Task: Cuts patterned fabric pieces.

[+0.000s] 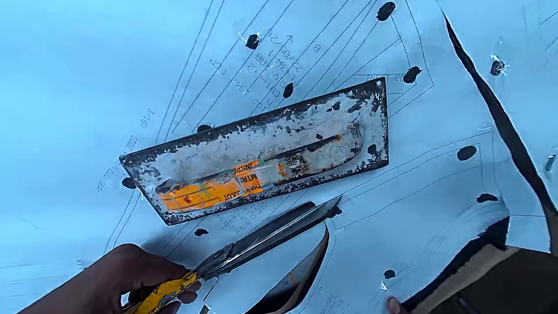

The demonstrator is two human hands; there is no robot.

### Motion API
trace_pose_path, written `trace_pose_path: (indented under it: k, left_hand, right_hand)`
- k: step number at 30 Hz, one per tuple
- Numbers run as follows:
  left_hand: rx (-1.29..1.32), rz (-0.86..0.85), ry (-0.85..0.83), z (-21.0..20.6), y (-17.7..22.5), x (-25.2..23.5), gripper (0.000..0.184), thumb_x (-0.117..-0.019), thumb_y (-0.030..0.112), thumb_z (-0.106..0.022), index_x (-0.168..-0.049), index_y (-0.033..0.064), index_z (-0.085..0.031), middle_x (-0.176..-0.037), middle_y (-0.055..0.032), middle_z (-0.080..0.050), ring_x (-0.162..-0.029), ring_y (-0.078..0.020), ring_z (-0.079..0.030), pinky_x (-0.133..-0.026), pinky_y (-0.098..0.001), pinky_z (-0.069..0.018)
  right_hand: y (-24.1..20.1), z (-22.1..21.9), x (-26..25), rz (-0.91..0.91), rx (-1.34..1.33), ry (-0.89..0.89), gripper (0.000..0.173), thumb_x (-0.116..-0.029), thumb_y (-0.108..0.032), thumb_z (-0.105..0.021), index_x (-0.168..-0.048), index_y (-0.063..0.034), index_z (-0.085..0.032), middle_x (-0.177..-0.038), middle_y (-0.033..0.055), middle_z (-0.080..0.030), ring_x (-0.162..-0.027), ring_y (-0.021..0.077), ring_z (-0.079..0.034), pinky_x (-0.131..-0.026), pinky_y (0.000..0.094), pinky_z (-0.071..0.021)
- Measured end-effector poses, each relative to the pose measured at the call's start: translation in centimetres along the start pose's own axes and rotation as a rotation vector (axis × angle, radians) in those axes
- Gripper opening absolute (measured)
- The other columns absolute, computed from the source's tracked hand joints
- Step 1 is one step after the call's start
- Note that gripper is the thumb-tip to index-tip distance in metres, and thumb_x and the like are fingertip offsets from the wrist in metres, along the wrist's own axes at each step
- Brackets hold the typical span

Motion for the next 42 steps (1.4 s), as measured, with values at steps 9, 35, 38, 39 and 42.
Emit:
trace_pose_path:
  k: [9, 35, 38, 39, 42]
  left_hand:
    - [0.026, 0.017, -0.001, -0.3, 0.6, -0.4, 0.024, -0.0914, 0.015, -0.065, -0.097, -0.0051, -0.076, -0.091, -0.0136, -0.078, -0.072, -0.0068, -0.070, -0.059, -0.0207, -0.0521]
    - [0.081, 0.062, 0.028, -0.7, -0.4, -0.9, 0.024, -0.0876, 0.019, -0.071, -0.101, -0.0007, -0.076, -0.097, -0.0077, -0.078, -0.072, -0.0002, -0.069, -0.059, -0.0145, -0.0522]
    - [0.092, 0.139, 0.024, -1.0, 0.2, -0.5, 0.025, -0.0863, 0.009, -0.069, -0.103, -0.0093, -0.072, -0.098, -0.0201, -0.075, -0.074, -0.0144, -0.071, -0.064, -0.0253, -0.0568]
    - [0.094, 0.152, 0.025, -1.1, 0.2, -0.1, 0.026, -0.0869, 0.008, -0.068, -0.105, -0.0107, -0.072, -0.099, -0.0224, -0.075, -0.076, -0.0190, -0.072, -0.066, -0.0295, -0.0582]
    - [0.100, 0.173, 0.045, -1.8, -0.5, 2.2, 0.029, -0.0902, 0.010, -0.066, -0.109, -0.0119, -0.070, -0.099, -0.0245, -0.074, -0.076, -0.0244, -0.072, -0.069, -0.0381, -0.0591]
  right_hand:
    - [0.0, 0.2, 0.1, 0.002, 0.022, 0.020, 0.028, -0.0811, -0.003, -0.082, -0.107, -0.0113, -0.072, -0.100, 0.0025, -0.079, -0.093, 0.0114, -0.076, -0.089, 0.0317, -0.0626]
    - [0.0, 0.0, -0.1, 0.001, 0.005, 0.012, 0.031, -0.0809, -0.001, -0.081, -0.109, -0.0114, -0.072, -0.102, 0.0020, -0.079, -0.094, 0.0108, -0.076, -0.090, 0.0306, -0.0623]
    - [-0.1, -0.1, 0.0, 0.003, 0.033, 0.029, 0.034, -0.0805, -0.001, -0.082, -0.109, -0.0115, -0.067, -0.100, 0.0007, -0.079, -0.092, 0.0099, -0.076, -0.089, 0.0298, -0.0625]
    - [-0.2, -0.1, 0.1, 0.002, 0.034, 0.034, 0.034, -0.0805, -0.001, -0.082, -0.109, -0.0119, -0.067, -0.098, 0.0007, -0.079, -0.091, 0.0102, -0.076, -0.088, 0.0301, -0.0629]
    - [-0.3, -0.2, 0.2, -0.007, 0.019, 0.059, 0.033, -0.0832, 0.006, -0.076, -0.107, -0.0109, -0.062, -0.093, 0.0028, -0.079, -0.086, 0.0120, -0.077, -0.084, 0.0326, -0.0641]
Point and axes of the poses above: each hand's wrist, its own x-axis away from the middle knuckle, its own z-axis out of the back of the hand, y = z × x, the point moved 9 cm from there along -x, towards the middle knuckle
